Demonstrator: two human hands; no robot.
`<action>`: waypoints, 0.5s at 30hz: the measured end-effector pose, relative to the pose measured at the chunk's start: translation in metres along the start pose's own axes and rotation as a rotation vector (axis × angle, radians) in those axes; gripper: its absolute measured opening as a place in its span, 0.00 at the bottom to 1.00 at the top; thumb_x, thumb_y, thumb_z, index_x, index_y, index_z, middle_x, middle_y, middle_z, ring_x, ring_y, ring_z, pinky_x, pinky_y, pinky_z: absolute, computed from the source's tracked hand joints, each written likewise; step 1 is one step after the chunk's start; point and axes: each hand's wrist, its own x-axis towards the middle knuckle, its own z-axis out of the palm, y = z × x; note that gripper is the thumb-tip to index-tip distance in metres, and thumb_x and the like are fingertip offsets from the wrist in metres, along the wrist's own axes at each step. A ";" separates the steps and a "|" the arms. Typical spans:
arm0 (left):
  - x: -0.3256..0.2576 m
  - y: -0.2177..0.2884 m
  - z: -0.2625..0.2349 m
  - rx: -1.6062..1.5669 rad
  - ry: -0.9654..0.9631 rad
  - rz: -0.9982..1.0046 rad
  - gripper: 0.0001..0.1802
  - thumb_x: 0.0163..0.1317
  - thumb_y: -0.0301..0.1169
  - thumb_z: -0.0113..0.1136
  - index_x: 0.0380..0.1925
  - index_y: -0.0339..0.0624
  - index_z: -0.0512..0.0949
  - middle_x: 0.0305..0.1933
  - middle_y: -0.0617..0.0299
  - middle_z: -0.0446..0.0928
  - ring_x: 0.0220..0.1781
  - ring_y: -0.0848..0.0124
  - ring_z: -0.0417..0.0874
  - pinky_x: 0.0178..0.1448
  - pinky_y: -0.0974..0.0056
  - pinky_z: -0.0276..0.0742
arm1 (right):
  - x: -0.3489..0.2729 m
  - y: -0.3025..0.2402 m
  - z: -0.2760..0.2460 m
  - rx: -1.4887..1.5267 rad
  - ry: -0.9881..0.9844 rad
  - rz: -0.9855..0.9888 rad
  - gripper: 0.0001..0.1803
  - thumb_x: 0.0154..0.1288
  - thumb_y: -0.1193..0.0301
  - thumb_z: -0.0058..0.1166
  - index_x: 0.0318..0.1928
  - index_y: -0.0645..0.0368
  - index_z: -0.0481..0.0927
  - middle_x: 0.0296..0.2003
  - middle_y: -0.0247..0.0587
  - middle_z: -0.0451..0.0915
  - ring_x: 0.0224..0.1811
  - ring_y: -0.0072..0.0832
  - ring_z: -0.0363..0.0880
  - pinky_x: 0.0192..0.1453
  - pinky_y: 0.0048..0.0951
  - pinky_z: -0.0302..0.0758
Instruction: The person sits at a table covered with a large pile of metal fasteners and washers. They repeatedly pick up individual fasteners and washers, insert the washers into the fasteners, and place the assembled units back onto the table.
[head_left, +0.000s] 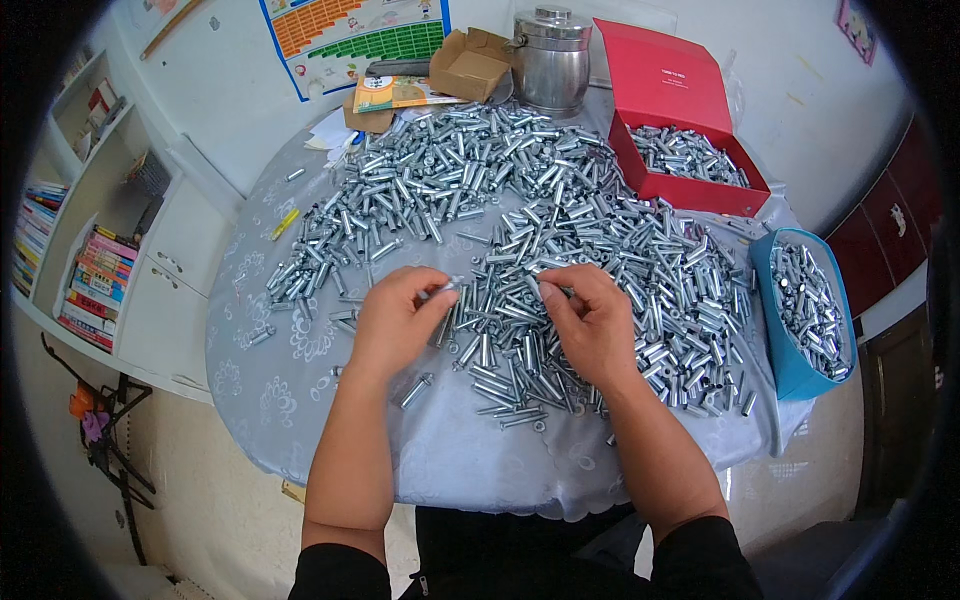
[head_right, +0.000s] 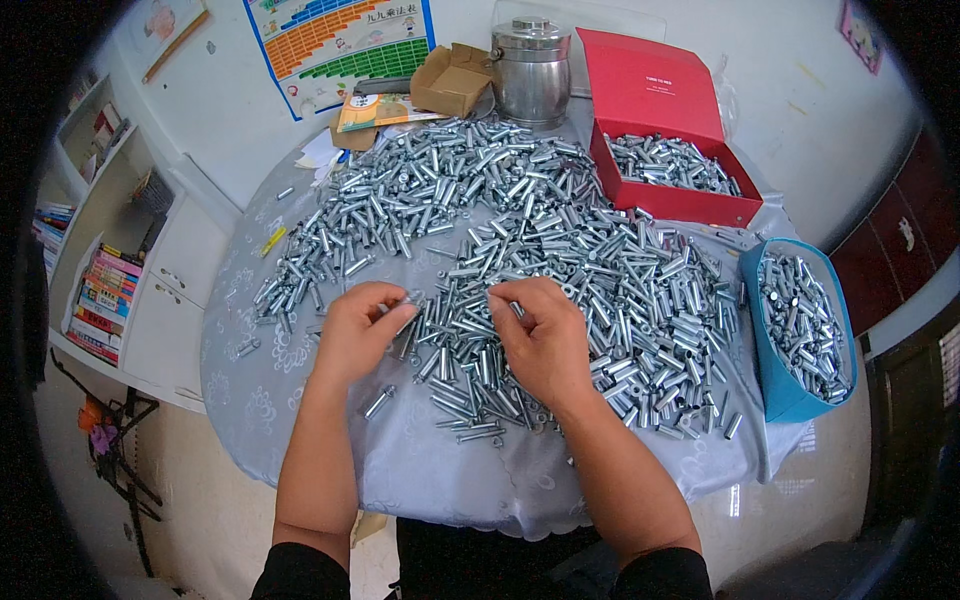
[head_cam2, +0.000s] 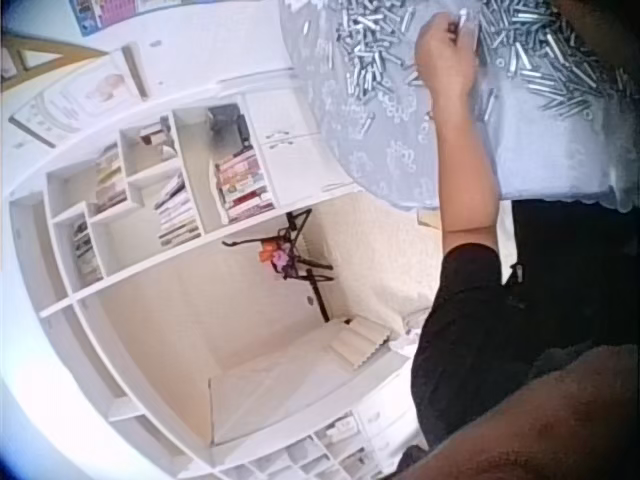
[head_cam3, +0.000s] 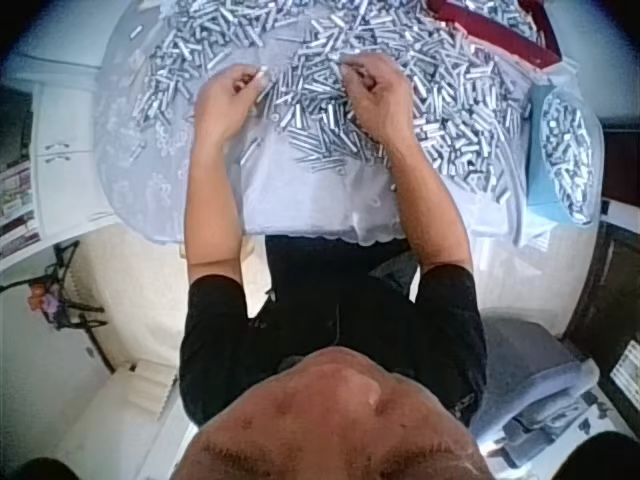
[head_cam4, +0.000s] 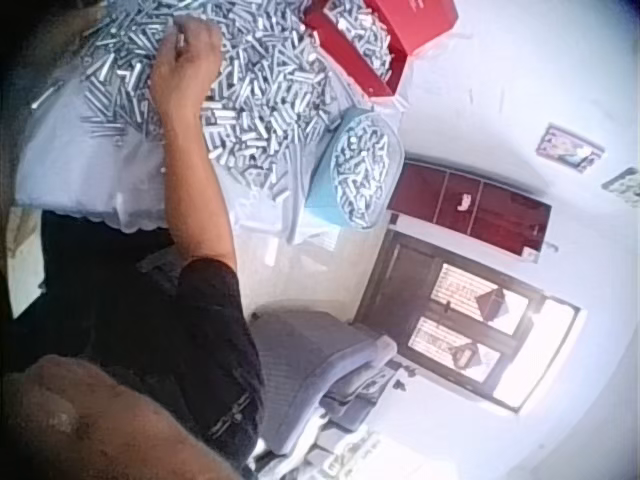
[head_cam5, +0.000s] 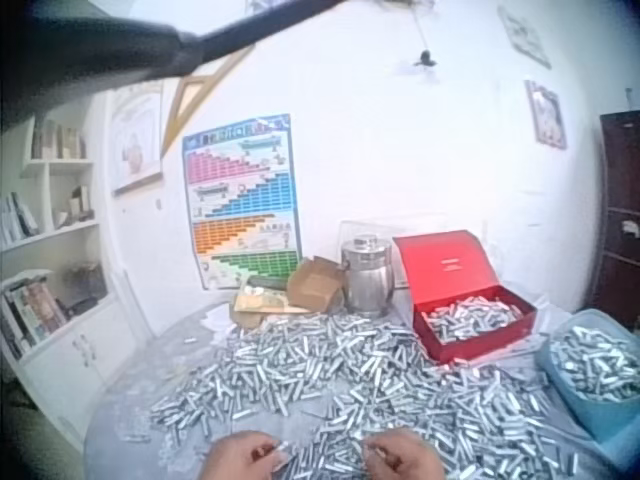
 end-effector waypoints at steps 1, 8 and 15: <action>-0.002 0.005 0.005 -0.065 0.016 0.073 0.13 0.61 0.32 0.68 0.44 0.40 0.85 0.34 0.60 0.82 0.32 0.67 0.81 0.39 0.67 0.75 | 0.000 -0.003 0.001 0.017 -0.015 0.005 0.08 0.67 0.70 0.61 0.43 0.60 0.85 0.36 0.43 0.84 0.27 0.26 0.79 0.31 0.27 0.77; -0.011 0.031 0.030 -0.192 -0.011 0.366 0.09 0.61 0.28 0.66 0.40 0.38 0.85 0.29 0.59 0.79 0.29 0.70 0.78 0.35 0.66 0.72 | -0.004 -0.001 0.002 0.088 -0.110 0.011 0.10 0.66 0.67 0.63 0.39 0.62 0.86 0.28 0.43 0.83 0.24 0.28 0.78 0.30 0.28 0.74; -0.013 0.029 0.041 -0.591 -0.045 0.132 0.09 0.64 0.21 0.63 0.44 0.33 0.84 0.38 0.60 0.81 0.33 0.77 0.80 0.37 0.73 0.75 | -0.003 0.000 -0.001 0.059 -0.170 0.103 0.12 0.69 0.65 0.60 0.38 0.64 0.85 0.26 0.40 0.82 0.24 0.22 0.75 0.31 0.26 0.72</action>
